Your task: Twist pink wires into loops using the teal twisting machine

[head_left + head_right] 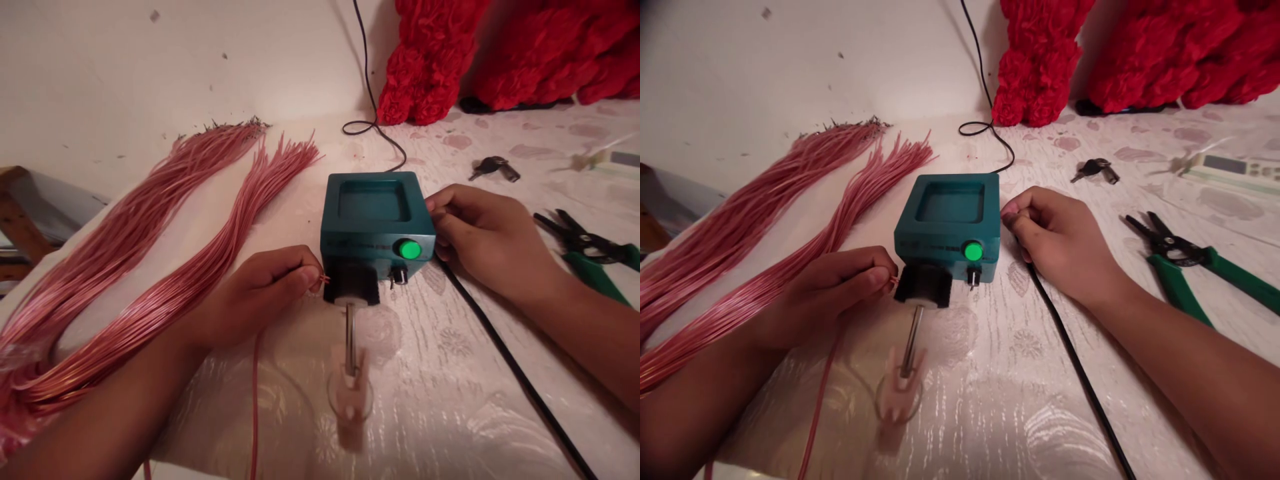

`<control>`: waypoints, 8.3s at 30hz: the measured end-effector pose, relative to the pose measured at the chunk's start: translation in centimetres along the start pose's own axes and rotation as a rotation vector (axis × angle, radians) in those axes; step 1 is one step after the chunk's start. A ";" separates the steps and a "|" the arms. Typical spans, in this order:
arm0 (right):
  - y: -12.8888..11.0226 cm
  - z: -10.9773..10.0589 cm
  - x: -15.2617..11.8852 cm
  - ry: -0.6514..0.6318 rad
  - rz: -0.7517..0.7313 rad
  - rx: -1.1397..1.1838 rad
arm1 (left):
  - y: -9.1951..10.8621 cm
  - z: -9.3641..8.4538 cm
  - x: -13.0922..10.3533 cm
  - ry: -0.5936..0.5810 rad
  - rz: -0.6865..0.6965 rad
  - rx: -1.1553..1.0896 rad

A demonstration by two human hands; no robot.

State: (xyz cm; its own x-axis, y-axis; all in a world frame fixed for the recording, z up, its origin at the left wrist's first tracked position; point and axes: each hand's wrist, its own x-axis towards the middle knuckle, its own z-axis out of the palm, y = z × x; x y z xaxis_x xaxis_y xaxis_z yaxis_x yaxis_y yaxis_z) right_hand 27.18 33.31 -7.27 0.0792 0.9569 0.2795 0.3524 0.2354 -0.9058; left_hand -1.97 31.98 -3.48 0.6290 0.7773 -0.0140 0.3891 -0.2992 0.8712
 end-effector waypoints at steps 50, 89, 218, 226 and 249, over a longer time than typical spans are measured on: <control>-11.6 2.8 -28.0 -0.284 -0.081 0.136 | 7.3 18.2 -21.0 0.539 0.094 -0.177; -11.5 2.8 -28.9 -0.416 0.071 0.407 | 7.5 18.3 -21.3 0.578 0.284 0.045; -4.2 4.3 -7.9 -0.220 -1.064 -0.709 | 3.9 14.9 -10.0 0.823 -0.064 0.336; -4.3 4.2 -8.0 -0.263 -1.016 -0.770 | 4.2 14.8 -9.7 0.798 -0.102 0.361; -4.2 4.2 -8.4 -0.366 -0.850 -0.723 | 4.7 15.3 -9.6 0.865 -0.203 0.249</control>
State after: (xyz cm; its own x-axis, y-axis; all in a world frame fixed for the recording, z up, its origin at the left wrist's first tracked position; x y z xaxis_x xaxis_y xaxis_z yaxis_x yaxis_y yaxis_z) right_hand 21.09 25.05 -7.15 -0.6677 0.5585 0.4922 0.6200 0.7831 -0.0474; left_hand 4.10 14.68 -6.76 -0.1504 0.9407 0.3040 0.6339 -0.1442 0.7598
